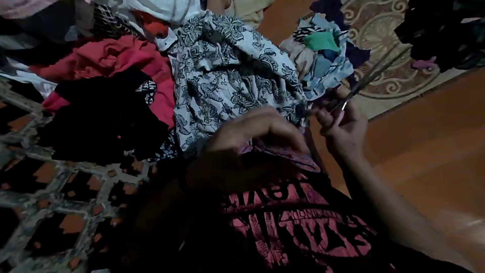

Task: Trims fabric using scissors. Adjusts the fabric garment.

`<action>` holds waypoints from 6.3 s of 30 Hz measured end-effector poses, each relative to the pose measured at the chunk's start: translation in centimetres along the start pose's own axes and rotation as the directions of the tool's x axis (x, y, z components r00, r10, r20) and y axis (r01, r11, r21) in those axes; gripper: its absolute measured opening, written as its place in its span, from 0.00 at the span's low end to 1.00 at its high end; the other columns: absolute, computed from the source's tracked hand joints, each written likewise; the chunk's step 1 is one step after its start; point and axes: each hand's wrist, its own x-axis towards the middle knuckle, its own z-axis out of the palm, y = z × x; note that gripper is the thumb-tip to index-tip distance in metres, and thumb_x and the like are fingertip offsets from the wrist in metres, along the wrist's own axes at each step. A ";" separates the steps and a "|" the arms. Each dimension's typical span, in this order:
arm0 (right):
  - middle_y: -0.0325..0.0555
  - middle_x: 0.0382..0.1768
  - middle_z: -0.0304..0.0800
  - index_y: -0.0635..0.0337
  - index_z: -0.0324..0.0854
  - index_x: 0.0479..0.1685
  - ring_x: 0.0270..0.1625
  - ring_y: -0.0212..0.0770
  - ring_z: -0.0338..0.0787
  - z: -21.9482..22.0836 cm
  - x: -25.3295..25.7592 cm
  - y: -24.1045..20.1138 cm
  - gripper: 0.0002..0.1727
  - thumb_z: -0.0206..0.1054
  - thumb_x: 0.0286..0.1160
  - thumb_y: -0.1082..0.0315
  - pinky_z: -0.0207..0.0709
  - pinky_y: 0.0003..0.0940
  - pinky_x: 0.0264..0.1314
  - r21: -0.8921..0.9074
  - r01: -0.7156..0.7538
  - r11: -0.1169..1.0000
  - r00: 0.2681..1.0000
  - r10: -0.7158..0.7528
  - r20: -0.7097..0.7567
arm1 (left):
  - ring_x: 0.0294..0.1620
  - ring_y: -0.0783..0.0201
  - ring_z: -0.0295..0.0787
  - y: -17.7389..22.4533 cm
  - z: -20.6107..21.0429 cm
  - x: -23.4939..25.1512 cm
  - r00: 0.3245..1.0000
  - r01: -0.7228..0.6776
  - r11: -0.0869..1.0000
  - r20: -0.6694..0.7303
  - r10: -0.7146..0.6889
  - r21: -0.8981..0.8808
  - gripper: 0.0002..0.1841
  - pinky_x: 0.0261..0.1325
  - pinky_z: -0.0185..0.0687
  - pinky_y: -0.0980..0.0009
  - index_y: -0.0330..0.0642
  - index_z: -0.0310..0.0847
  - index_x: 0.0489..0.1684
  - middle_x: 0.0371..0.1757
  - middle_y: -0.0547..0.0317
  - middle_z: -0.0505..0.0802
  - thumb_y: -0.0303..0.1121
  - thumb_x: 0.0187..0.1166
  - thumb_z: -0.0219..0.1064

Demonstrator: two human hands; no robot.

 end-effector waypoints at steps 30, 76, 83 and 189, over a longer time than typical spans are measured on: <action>0.33 0.14 0.80 0.52 0.84 0.28 0.16 0.26 0.80 3.5 5.1 -4.7 0.19 0.63 0.82 0.49 0.75 0.19 0.20 -0.294 -0.528 0.796 0.421 0.547 0.724 | 0.48 0.58 0.84 -15.3 1.4 -4.4 0.955 0.030 0.629 -0.208 0.212 0.777 0.09 0.72 0.66 0.54 0.59 0.96 0.49 0.38 0.59 0.90 0.37 0.79 0.71; 0.34 0.12 0.77 0.52 0.79 0.26 0.17 0.30 0.83 4.4 6.9 -4.3 0.24 0.53 0.87 0.47 0.79 0.23 0.23 -0.229 -0.629 0.743 0.487 0.606 0.628 | 0.48 0.61 0.81 -15.5 1.5 -4.7 0.908 0.054 0.684 -0.320 0.268 0.727 0.07 0.72 0.65 0.57 0.58 0.96 0.43 0.36 0.61 0.87 0.39 0.81 0.70; 0.34 0.12 0.76 0.54 0.77 0.27 0.17 0.29 0.81 4.4 6.4 -4.4 0.20 0.55 0.89 0.56 0.78 0.21 0.22 -0.217 -0.657 0.722 0.508 0.636 0.580 | 0.49 0.61 0.81 -15.3 1.3 -5.0 0.904 0.071 0.696 -0.341 0.258 0.715 0.06 0.72 0.65 0.57 0.57 0.96 0.42 0.36 0.62 0.87 0.38 0.80 0.70; 0.26 0.40 0.87 0.56 0.81 0.62 0.37 0.16 0.84 -2.1 5.4 -1.9 0.34 0.74 0.65 0.39 0.81 0.16 0.40 -0.231 -0.052 0.972 0.962 0.111 0.251 | 0.48 0.51 0.90 -9.7 -0.6 1.8 0.843 0.528 0.656 -0.239 -0.481 0.540 0.15 0.54 0.88 0.51 0.36 0.88 0.51 0.49 0.45 0.90 0.40 0.83 0.69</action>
